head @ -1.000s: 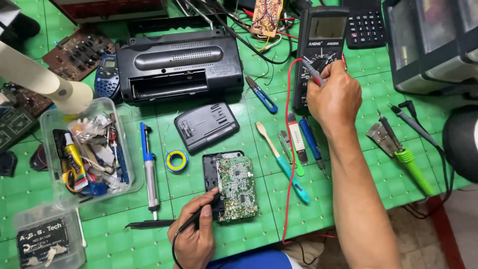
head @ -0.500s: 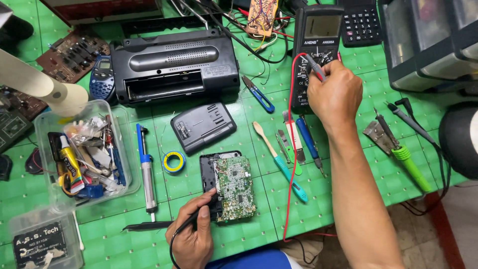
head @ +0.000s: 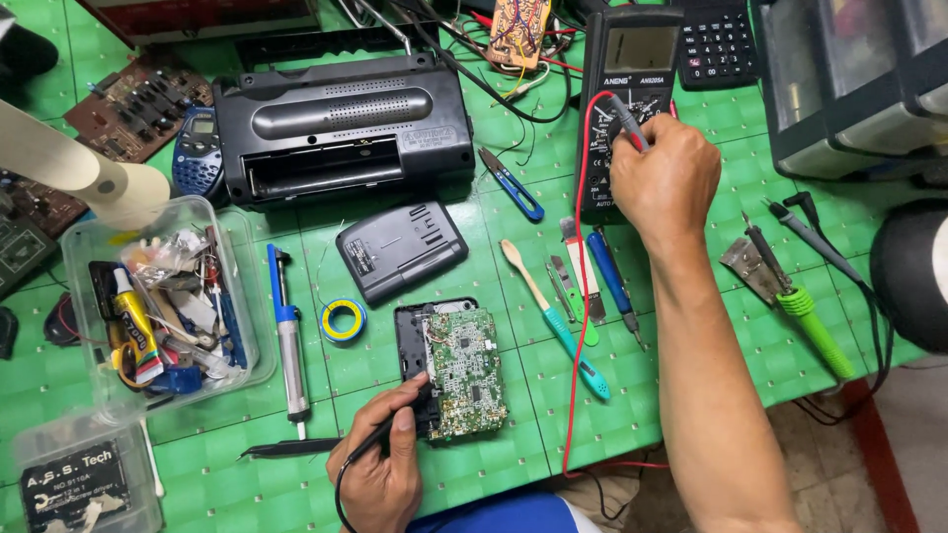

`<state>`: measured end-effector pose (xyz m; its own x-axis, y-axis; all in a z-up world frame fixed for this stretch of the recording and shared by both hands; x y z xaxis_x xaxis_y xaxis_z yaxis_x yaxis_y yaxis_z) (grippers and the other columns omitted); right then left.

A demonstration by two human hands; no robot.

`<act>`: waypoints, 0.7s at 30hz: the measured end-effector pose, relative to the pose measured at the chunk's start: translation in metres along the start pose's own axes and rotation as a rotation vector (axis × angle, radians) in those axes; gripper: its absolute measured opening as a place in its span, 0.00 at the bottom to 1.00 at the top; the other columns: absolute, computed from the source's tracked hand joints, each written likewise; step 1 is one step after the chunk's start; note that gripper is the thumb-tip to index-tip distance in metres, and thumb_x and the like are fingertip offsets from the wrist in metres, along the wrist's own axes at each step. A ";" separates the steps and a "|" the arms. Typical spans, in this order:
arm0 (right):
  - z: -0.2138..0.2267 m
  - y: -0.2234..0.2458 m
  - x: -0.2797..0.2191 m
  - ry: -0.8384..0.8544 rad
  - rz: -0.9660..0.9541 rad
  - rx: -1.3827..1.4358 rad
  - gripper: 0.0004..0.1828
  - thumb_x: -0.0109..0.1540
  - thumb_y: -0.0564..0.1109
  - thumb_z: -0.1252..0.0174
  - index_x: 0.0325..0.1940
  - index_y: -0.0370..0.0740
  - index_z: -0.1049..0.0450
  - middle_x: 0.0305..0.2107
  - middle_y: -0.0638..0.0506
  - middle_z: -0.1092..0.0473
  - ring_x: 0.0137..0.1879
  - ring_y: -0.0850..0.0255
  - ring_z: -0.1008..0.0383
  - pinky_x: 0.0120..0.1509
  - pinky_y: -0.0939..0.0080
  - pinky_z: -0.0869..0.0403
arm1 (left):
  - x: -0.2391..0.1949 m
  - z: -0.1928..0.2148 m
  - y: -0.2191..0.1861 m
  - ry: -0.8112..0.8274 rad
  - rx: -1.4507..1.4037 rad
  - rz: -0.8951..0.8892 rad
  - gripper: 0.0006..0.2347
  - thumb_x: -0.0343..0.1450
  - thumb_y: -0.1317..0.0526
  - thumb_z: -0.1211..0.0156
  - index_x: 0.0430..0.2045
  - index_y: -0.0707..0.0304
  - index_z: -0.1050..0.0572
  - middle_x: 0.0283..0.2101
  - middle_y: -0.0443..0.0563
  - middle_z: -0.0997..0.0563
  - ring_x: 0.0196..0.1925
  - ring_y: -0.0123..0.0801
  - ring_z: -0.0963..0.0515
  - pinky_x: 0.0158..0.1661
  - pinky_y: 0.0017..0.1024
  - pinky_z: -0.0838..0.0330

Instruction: Repairing a circuit board by testing components with a multimeter and probes

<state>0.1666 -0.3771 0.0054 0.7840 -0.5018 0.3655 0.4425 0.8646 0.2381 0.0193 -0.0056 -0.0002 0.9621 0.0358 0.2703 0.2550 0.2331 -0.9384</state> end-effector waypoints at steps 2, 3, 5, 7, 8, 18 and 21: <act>0.000 -0.001 0.000 -0.001 0.003 0.002 0.11 0.60 0.52 0.37 0.28 0.45 0.20 0.24 0.37 0.24 0.32 0.27 0.28 0.37 0.33 0.32 | 0.000 0.001 0.000 0.005 0.005 0.006 0.09 0.76 0.63 0.49 0.37 0.70 0.23 0.42 0.60 0.13 0.47 0.38 0.11 0.52 0.27 0.20; 0.000 -0.001 0.000 -0.002 0.005 0.004 0.11 0.60 0.52 0.37 0.29 0.45 0.19 0.24 0.37 0.24 0.32 0.28 0.27 0.37 0.33 0.31 | -0.001 0.001 0.001 0.010 0.011 0.011 0.09 0.76 0.63 0.49 0.37 0.69 0.22 0.43 0.59 0.13 0.47 0.38 0.11 0.52 0.27 0.20; -0.001 -0.014 0.001 -0.037 0.066 0.025 0.11 0.61 0.53 0.35 0.30 0.46 0.18 0.22 0.42 0.24 0.28 0.37 0.26 0.33 0.38 0.32 | 0.002 0.001 0.001 0.032 0.024 -0.010 0.08 0.76 0.64 0.49 0.38 0.68 0.22 0.43 0.58 0.13 0.47 0.37 0.12 0.53 0.27 0.20; 0.006 -0.024 -0.006 -0.044 0.133 0.066 0.11 0.63 0.54 0.33 0.30 0.47 0.17 0.21 0.46 0.24 0.24 0.46 0.26 0.29 0.42 0.32 | 0.003 0.004 0.000 0.046 0.064 -0.012 0.08 0.76 0.65 0.49 0.39 0.68 0.22 0.44 0.56 0.13 0.47 0.36 0.12 0.53 0.28 0.20; 0.015 -0.027 -0.011 -0.086 0.197 0.109 0.13 0.69 0.51 0.32 0.34 0.44 0.19 0.23 0.48 0.26 0.27 0.51 0.31 0.31 0.44 0.36 | 0.003 0.006 -0.001 0.072 0.069 -0.020 0.08 0.76 0.65 0.49 0.39 0.66 0.21 0.45 0.55 0.13 0.47 0.35 0.13 0.53 0.28 0.20; 0.077 -0.032 -0.140 0.178 -0.065 1.023 0.36 0.67 0.67 0.62 0.61 0.34 0.36 0.30 0.50 0.43 0.31 0.62 0.41 0.44 0.66 0.37 | 0.009 0.006 -0.005 0.081 0.008 -0.097 0.07 0.77 0.64 0.50 0.39 0.67 0.24 0.44 0.58 0.14 0.47 0.41 0.14 0.52 0.32 0.20; 0.083 0.002 -0.173 0.378 -0.358 1.272 0.53 0.57 0.92 0.52 0.51 0.38 0.26 0.27 0.48 0.28 0.27 0.63 0.25 0.29 0.68 0.21 | 0.008 0.006 -0.004 0.080 0.008 -0.084 0.07 0.77 0.63 0.49 0.39 0.67 0.24 0.44 0.57 0.14 0.46 0.41 0.14 0.51 0.32 0.21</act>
<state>-0.0045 -0.2906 0.0175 0.8728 -0.4764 -0.1061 0.1041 -0.0306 0.9941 0.0254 -0.0001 0.0072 0.9422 -0.0620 0.3292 0.3343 0.2397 -0.9115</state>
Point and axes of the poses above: each hand's wrist, its own x-axis towards the middle knuckle, its own z-axis out of the back of the hand, y = z × x, the point moved 3 cm from there along x, towards the middle knuckle
